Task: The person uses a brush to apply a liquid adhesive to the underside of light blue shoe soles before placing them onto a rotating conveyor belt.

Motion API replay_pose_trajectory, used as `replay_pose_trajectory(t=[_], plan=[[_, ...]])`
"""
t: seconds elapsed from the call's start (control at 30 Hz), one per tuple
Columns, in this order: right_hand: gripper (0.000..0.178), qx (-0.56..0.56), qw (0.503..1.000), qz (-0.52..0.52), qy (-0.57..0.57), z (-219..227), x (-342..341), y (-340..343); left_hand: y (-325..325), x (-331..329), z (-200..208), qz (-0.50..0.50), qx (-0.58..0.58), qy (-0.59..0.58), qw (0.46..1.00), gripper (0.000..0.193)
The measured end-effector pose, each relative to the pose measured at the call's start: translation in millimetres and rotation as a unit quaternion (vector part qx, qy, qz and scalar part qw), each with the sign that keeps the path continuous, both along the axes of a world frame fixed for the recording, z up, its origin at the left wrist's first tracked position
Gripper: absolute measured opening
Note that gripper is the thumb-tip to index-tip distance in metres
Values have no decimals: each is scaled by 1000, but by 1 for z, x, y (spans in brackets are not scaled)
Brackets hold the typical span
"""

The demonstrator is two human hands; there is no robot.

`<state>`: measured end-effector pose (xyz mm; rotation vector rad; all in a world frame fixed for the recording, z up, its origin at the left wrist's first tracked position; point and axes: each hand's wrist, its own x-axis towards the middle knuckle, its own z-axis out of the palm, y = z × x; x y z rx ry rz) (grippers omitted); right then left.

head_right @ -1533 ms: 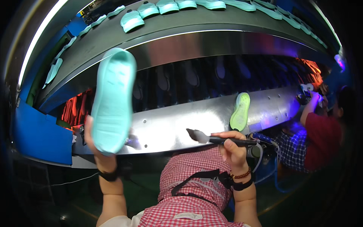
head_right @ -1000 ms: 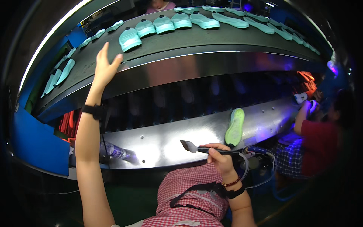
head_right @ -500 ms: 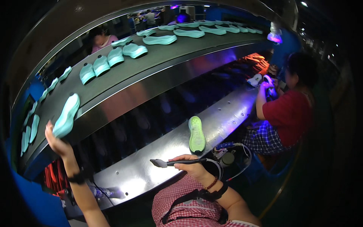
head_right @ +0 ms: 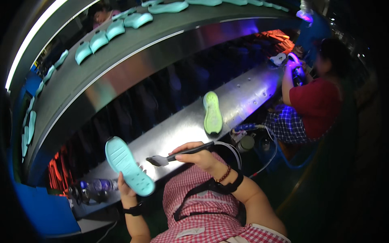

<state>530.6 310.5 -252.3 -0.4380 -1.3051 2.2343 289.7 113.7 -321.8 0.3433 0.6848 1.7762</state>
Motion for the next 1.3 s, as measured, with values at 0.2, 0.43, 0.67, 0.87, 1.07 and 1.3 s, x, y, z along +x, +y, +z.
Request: replay_pose_trajectory(t=[0.2,0.43,0.67,0.87,1.07,1.3], plan=[[19,-5,999,36,-16,-18,-39,-7,45,67,17,-33,19,-161,986,86],[20,61,997,-23,-40,-12,-65,0,56,95,18,31,-20,-142,989,77],[19,539,842,-7,-13,2,-42,-37,64,77,27,199,-66,-36,977,66],[21,335,928,152,-61,36,-13,-14,47,68,38,88,-7,-21,996,70],[21,328,939,95,-25,39,-34,-23,56,96,51,86,46,-123,988,64],[22,99,989,80,-69,38,-25,-16,49,96,57,45,-10,-80,996,72]])
